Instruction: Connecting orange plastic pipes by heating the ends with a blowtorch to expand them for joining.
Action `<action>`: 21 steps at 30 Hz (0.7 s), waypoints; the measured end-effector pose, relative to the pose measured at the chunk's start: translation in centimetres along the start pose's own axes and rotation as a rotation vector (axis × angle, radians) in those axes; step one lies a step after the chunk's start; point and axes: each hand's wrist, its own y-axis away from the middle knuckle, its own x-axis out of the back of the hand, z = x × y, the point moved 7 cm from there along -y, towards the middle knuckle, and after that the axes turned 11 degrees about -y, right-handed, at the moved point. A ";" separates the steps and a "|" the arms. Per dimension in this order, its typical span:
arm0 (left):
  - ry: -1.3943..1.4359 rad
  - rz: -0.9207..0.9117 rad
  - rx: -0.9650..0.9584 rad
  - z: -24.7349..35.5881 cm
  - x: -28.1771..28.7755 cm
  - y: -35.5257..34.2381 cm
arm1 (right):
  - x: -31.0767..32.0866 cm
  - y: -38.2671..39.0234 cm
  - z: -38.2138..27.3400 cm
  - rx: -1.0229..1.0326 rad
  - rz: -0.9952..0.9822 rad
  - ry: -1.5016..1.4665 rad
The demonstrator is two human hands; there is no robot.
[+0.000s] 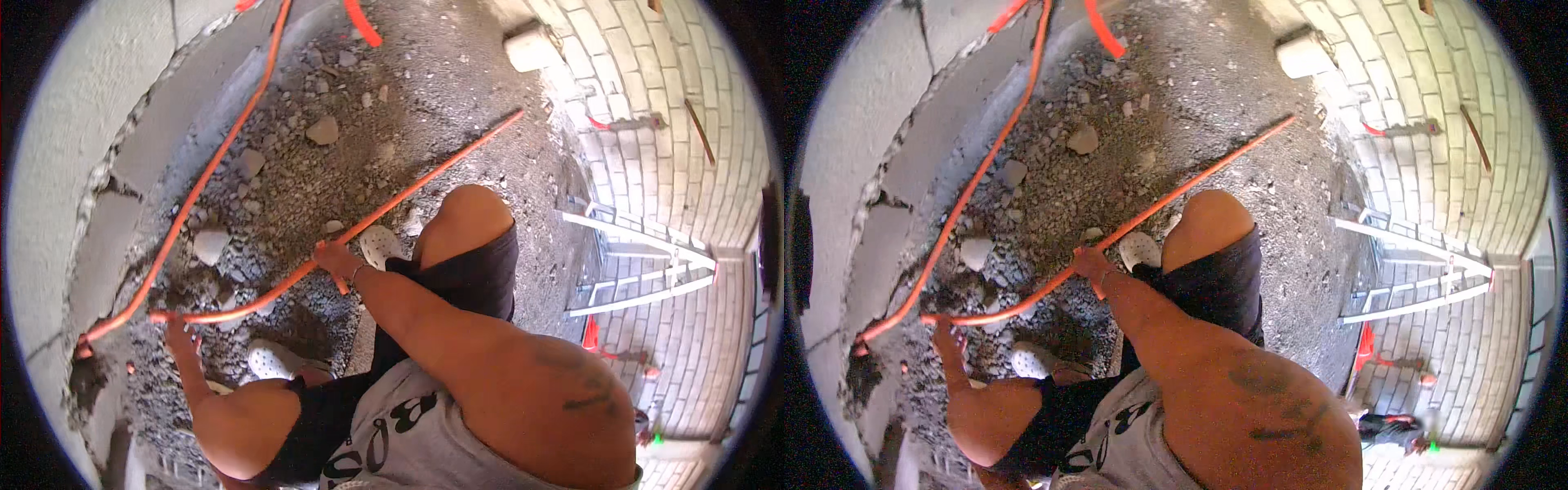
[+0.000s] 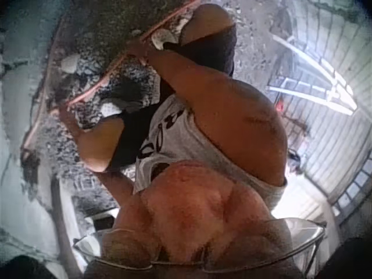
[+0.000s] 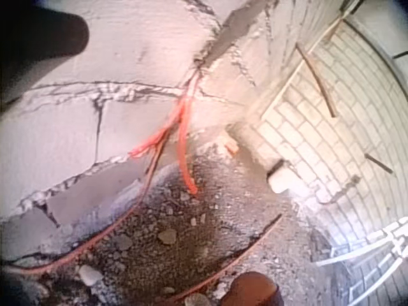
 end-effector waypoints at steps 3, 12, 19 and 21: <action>-0.287 -0.145 -0.322 -0.8 2.9 -8.0 | 1.4 0.0 -3.1 0.191 0.111 0.231; 0.599 -0.235 -0.210 9.4 2.0 2.4 | 9.5 12.2 -2.0 -0.189 0.408 -1.150; 0.598 -0.355 -0.752 26.1 4.4 27.0 | 17.8 17.4 2.4 0.000 0.961 -1.851; 0.599 -0.607 -0.943 28.9 4.9 32.9 | 20.9 21.8 1.5 0.119 1.073 -2.013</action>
